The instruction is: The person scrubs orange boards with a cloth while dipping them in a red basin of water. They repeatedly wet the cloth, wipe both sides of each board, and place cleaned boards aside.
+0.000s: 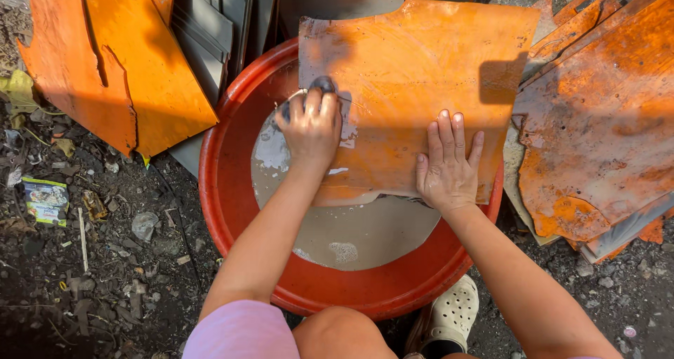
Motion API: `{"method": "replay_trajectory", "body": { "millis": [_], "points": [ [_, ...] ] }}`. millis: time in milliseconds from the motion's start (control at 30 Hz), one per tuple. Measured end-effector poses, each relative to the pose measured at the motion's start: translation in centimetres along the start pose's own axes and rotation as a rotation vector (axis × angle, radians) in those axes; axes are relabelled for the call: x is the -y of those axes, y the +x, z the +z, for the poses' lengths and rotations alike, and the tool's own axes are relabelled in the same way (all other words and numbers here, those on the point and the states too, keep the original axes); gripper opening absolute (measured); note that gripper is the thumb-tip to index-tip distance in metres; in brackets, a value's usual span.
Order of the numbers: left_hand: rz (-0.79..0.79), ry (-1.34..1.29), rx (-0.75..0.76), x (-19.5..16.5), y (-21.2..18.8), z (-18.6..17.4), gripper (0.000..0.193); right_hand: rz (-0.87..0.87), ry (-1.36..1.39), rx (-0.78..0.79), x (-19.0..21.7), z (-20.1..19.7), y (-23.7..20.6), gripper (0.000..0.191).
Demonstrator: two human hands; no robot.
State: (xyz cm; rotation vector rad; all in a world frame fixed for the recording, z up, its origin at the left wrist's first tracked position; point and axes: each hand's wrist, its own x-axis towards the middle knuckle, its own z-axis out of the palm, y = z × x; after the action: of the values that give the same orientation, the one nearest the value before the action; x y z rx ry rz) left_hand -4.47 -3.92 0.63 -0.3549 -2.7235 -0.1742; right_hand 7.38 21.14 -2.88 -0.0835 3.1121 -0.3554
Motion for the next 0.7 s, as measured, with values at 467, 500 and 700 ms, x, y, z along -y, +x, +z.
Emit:
{"method": "replay_trajectory", "body": {
  "millis": [467, 500, 700],
  "points": [
    [0.015, 0.013, -0.046, 0.3, 3.6, 1.5, 0.033, -0.009, 0.014, -0.001, 0.9, -0.4, -0.5, 0.071],
    [0.107, -0.069, -0.004, 0.1, 2.2, 0.8, 0.036, 0.002, 0.010, 0.002, 0.9, -0.4, -0.6, 0.071],
    [0.037, 0.026, 0.013, 3.0, 6.8, 3.6, 0.043, -0.011, -0.018, 0.004, 1.0, -0.5, -0.8, 0.072]
  ]
}}
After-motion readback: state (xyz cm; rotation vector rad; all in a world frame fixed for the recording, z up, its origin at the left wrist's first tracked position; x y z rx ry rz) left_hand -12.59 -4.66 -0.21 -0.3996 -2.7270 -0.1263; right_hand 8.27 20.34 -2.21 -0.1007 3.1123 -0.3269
